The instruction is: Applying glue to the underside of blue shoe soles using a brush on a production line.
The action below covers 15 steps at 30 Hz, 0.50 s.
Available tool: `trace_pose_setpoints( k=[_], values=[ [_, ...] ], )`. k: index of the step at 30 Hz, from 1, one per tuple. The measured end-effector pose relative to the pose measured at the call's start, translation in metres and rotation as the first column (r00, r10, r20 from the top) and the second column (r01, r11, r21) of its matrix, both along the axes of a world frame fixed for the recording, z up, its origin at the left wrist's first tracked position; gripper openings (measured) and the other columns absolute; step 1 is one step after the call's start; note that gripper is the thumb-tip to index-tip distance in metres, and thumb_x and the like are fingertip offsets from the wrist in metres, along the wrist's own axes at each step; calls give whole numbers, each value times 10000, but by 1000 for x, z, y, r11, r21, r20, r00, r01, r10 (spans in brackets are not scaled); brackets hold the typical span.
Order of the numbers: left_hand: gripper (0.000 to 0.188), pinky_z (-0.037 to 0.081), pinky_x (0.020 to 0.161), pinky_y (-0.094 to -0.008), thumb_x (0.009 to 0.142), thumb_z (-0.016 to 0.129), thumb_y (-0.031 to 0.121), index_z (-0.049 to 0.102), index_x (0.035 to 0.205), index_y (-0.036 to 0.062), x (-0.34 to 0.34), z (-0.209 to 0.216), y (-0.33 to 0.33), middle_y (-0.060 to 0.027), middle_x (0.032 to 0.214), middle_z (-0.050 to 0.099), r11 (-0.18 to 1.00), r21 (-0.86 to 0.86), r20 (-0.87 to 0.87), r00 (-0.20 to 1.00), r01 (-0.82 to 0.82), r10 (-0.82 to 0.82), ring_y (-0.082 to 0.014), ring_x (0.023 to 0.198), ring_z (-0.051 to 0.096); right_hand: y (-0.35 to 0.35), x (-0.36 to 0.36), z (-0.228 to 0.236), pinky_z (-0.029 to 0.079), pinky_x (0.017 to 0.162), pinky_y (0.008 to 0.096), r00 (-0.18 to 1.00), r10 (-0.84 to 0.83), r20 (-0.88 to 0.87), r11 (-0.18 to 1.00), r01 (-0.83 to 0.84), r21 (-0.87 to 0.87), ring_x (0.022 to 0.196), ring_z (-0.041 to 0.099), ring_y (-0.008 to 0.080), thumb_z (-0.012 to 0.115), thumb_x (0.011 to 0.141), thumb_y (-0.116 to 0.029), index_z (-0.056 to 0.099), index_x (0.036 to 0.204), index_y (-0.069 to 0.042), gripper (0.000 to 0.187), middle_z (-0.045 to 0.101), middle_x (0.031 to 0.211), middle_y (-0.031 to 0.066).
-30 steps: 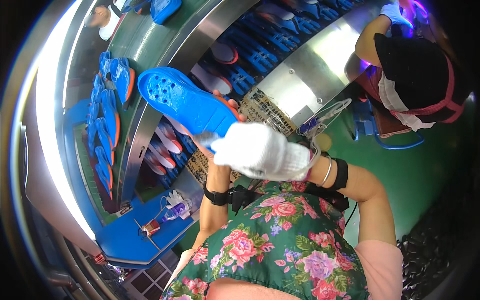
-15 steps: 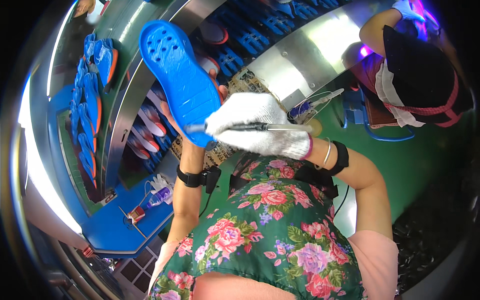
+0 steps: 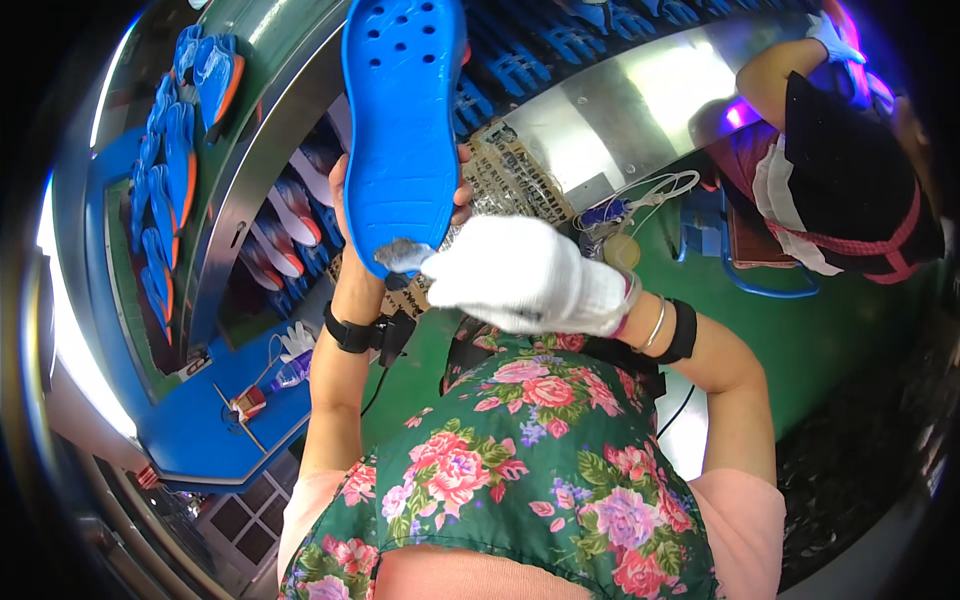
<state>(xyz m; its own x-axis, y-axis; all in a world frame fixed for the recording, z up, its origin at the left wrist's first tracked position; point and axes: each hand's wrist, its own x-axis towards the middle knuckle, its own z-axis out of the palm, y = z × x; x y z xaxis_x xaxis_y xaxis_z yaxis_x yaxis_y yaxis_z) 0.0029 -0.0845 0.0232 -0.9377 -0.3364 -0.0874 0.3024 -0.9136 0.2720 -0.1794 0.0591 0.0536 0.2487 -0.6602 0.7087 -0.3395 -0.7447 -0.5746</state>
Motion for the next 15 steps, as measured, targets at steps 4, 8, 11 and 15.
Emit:
trace_pose_setpoints(
  k=[4,8,11,15],
  values=[
    [1122,528,886,-514,816,652,705,288,1570,-41,-1,10,3,-306,1434,471,997,-73,48,999,26,-22,-429,1083,611,13,-2,10,585,717,377,977,193,89,964,-206,168,823,706,248,807,797,-82,784,1049,-122,256,766,1026,71],
    [1096,534,874,-532,837,632,688,286,1574,-45,2,15,2,-322,1454,456,997,-34,80,994,71,-68,-443,1092,617,-1,-12,18,591,799,359,972,85,220,966,-135,221,852,734,268,821,801,-65,798,963,-106,169,780,986,83],
    [1054,542,884,-552,862,607,666,292,1578,-40,1,20,-2,-339,1458,450,994,-89,336,942,56,-23,-463,1107,617,2,-17,8,591,762,383,993,45,-106,999,-44,9,894,715,273,789,811,-88,764,1112,-111,303,757,1113,101],
    [850,534,997,-626,941,534,534,365,1548,-37,9,4,-13,-360,1427,514,990,82,6,993,116,-117,-586,1159,610,11,-9,15,583,715,372,972,235,-22,961,-229,156,850,706,264,799,793,-85,771,1092,-113,302,761,1066,94]
  ],
)
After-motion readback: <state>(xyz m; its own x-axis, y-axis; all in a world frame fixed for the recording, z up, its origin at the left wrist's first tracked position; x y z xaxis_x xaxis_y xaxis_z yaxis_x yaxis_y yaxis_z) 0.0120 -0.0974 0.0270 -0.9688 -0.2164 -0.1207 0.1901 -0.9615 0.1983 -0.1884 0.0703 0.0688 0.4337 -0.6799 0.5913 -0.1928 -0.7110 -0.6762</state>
